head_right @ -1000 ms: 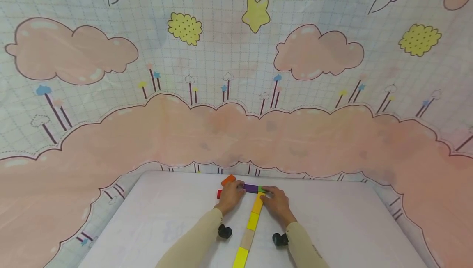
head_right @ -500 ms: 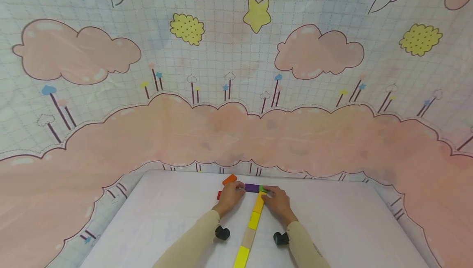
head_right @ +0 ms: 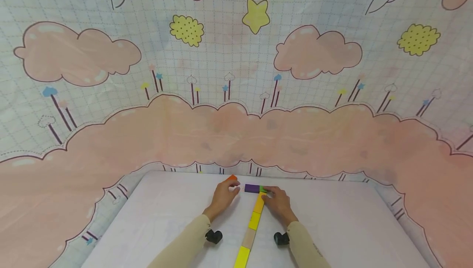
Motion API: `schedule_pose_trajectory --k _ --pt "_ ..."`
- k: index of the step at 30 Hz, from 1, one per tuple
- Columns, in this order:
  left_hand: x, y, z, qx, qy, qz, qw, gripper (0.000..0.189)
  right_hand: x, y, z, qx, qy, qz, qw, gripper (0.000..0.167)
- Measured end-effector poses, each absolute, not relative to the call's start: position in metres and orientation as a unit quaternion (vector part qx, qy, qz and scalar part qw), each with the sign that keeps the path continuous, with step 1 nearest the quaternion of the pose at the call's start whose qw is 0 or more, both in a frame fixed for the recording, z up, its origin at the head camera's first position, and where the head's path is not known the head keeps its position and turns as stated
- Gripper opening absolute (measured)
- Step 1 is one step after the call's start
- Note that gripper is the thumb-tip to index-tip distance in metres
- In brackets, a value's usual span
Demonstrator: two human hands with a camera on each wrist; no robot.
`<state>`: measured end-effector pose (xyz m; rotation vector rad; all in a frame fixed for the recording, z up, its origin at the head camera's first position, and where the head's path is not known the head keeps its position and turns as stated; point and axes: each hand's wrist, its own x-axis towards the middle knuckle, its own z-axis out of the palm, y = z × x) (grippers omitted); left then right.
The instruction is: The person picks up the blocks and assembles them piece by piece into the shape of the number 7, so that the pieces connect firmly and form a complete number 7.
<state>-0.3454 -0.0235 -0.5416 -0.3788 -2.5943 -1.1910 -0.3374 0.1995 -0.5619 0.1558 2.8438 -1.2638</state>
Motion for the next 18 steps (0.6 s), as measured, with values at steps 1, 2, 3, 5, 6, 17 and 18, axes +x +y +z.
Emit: schedule_pose_trajectory --k 1,2,3,5,6,17,18 --pt "-0.345 -0.026 -0.542 -0.127 -0.893 -0.412 0.133 0.014 -0.337 0.199 -0.561 0.051 0.913 -0.404 0.013 0.040" --pt "-0.345 -0.029 -0.541 -0.123 -0.892 -0.415 0.133 0.015 -0.337 0.199 -0.561 0.049 0.915 -0.401 0.012 0.040" --pt "-0.345 -0.032 -0.541 -0.121 -0.890 -0.418 0.134 0.015 -0.337 0.199 -0.560 0.050 0.915 -0.401 0.013 0.040" --pt "-0.345 -0.038 -0.541 -0.116 -0.888 -0.424 0.138 0.017 -0.335 0.199 -0.559 0.051 0.915 -0.399 0.013 0.040" --pt "-0.345 -0.041 -0.541 -0.114 -0.885 -0.428 0.142 0.017 -0.335 0.199 -0.558 0.050 0.916 -0.399 0.014 0.040" --pt "-0.353 -0.057 -0.546 -0.024 -0.891 -0.416 0.178 0.021 -0.336 0.199 -0.561 0.047 0.917 -0.396 0.010 0.040" --pt "-0.353 -0.058 -0.547 -0.017 -0.893 -0.411 0.180 0.023 -0.336 0.199 -0.562 0.049 0.916 -0.397 0.011 0.040"
